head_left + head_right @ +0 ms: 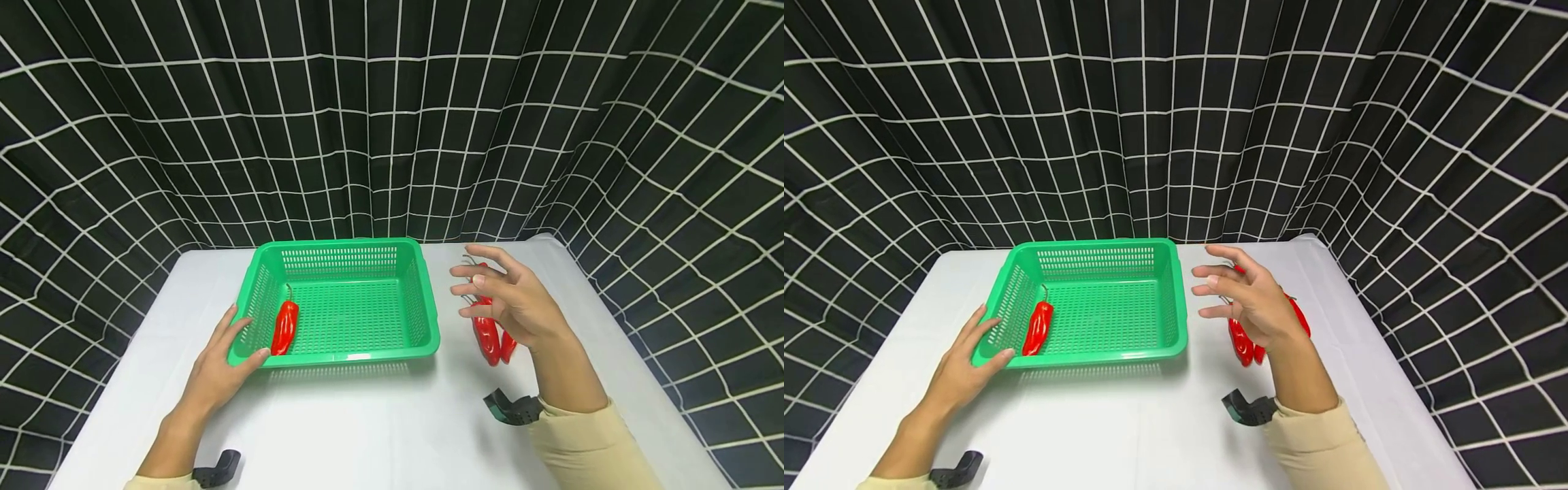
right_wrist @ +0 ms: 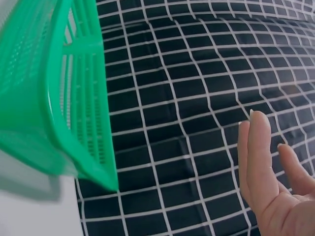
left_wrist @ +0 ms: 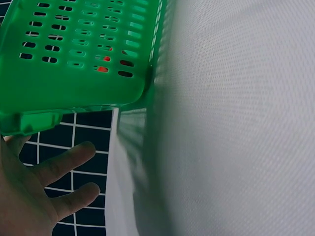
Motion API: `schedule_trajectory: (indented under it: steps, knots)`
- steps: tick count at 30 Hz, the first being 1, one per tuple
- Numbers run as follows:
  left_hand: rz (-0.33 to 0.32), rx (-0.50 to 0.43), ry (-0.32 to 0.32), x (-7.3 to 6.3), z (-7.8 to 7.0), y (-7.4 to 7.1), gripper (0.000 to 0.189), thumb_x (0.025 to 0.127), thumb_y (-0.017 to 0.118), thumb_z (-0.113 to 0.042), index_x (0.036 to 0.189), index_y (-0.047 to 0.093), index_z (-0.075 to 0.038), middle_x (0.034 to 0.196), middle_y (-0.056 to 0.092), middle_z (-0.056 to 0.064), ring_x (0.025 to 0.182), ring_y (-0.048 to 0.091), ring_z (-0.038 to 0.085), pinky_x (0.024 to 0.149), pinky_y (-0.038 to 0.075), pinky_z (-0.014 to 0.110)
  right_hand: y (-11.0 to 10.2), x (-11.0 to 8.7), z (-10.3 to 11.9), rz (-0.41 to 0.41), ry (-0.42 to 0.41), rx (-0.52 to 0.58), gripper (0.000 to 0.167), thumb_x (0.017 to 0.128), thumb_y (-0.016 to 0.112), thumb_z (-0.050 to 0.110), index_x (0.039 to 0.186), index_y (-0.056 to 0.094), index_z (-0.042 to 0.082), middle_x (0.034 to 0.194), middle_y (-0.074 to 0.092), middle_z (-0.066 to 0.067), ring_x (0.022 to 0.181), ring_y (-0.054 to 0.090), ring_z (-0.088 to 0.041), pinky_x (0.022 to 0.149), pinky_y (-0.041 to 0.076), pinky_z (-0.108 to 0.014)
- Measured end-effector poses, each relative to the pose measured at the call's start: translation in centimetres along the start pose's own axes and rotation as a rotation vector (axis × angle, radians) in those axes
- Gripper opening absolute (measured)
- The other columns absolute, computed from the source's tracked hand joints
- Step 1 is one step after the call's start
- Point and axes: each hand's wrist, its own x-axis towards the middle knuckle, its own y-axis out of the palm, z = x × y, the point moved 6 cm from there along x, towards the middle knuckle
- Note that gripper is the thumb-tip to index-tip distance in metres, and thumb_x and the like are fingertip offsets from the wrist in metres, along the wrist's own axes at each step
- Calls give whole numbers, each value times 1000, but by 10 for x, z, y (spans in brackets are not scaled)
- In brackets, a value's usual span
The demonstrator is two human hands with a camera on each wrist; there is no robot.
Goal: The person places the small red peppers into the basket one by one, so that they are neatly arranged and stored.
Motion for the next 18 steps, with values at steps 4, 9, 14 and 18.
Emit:
schedule_trajectory:
  steps: [4, 9, 14, 18]
  knots:
    - [4, -1, -8, -1, 0, 1, 68, 86, 69, -45, 141, 46, -13, 159, 17, -1, 134, 31, 45, 91, 31, 72, -11, -6, 3, -3, -24, -2, 51, 95, 56, 5, 143, 38, 8, 129, 52, -24, 106, 62, -37, 75, 52, -52]
    - [4, -4, -1, 0, -1, 0, 68, 86, 69, -45, 141, 46, -13, 159, 17, -1, 134, 31, 45, 91, 31, 71, -27, -13, 7, -10, -68, 1, 48, 97, 52, 3, 142, 39, 8, 128, 53, -24, 104, 64, -35, 75, 51, -53]
    - [4, -6, 2, 0, -2, 0, 67, 86, 69, -44, 142, 46, -13, 159, 17, 0, 134, 31, 45, 91, 31, 71, -45, -19, 5, -95, -71, -9, 47, 97, 53, 5, 142, 41, 10, 127, 54, -23, 101, 65, -33, 74, 53, -49]
    - [4, -5, -5, 0, -2, 0, 68, 86, 69, -44, 141, 46, -12, 159, 17, 0, 133, 32, 45, 91, 31, 71, -56, -25, 4, -121, -82, 4, 47, 98, 52, 5, 142, 40, 9, 126, 53, -23, 99, 66, -33, 75, 52, -48]
